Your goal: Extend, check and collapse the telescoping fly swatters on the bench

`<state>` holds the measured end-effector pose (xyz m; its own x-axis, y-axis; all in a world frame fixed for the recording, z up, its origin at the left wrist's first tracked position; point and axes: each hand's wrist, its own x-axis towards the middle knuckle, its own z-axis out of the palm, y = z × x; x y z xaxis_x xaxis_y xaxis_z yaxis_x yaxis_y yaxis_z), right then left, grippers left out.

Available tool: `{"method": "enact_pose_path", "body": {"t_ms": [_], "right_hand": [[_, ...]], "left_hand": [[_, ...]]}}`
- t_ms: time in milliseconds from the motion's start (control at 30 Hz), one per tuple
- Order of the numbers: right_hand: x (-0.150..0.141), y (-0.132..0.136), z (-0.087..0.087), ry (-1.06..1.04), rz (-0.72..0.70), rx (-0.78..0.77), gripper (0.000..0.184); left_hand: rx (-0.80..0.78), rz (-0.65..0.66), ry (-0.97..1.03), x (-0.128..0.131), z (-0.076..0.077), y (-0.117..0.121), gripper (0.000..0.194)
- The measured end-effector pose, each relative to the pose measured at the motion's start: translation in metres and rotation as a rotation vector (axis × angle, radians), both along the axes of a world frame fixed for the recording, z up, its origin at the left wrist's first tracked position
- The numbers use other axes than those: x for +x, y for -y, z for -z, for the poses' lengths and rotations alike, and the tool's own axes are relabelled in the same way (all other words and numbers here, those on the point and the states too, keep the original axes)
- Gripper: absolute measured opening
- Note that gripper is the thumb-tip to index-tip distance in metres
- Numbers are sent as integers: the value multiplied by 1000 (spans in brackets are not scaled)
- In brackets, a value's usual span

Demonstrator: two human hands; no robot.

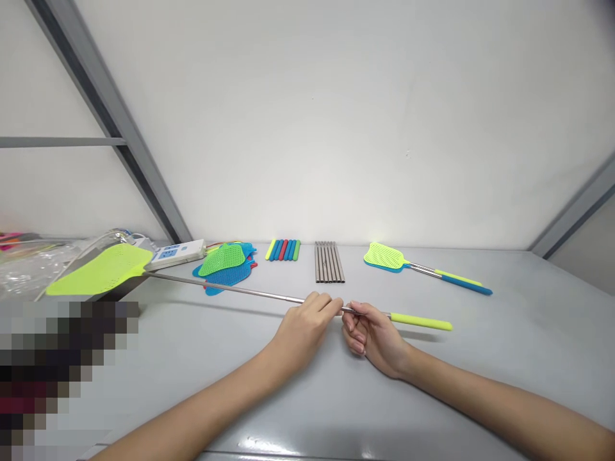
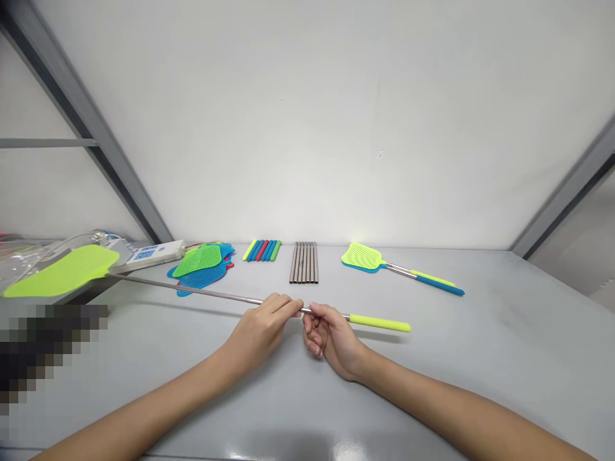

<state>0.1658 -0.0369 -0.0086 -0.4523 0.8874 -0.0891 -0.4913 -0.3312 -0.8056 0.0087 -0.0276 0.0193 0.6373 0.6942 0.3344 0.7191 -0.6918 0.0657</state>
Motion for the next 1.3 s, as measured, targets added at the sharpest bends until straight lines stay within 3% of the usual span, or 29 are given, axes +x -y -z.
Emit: {"method": "enact_pose_path", "body": {"t_ms": [233, 567, 1300], "right_hand": [[-3, -4, 1, 24, 86, -25, 34], [-3, -13, -4, 23, 155, -50, 36], [-1, -8, -30, -10, 180, -106, 32]], "left_hand": [[135, -60, -50, 3, 0, -10, 27], [319, -22, -51, 3, 6, -31, 19], [558, -7, -14, -9, -7, -36, 21]]}}
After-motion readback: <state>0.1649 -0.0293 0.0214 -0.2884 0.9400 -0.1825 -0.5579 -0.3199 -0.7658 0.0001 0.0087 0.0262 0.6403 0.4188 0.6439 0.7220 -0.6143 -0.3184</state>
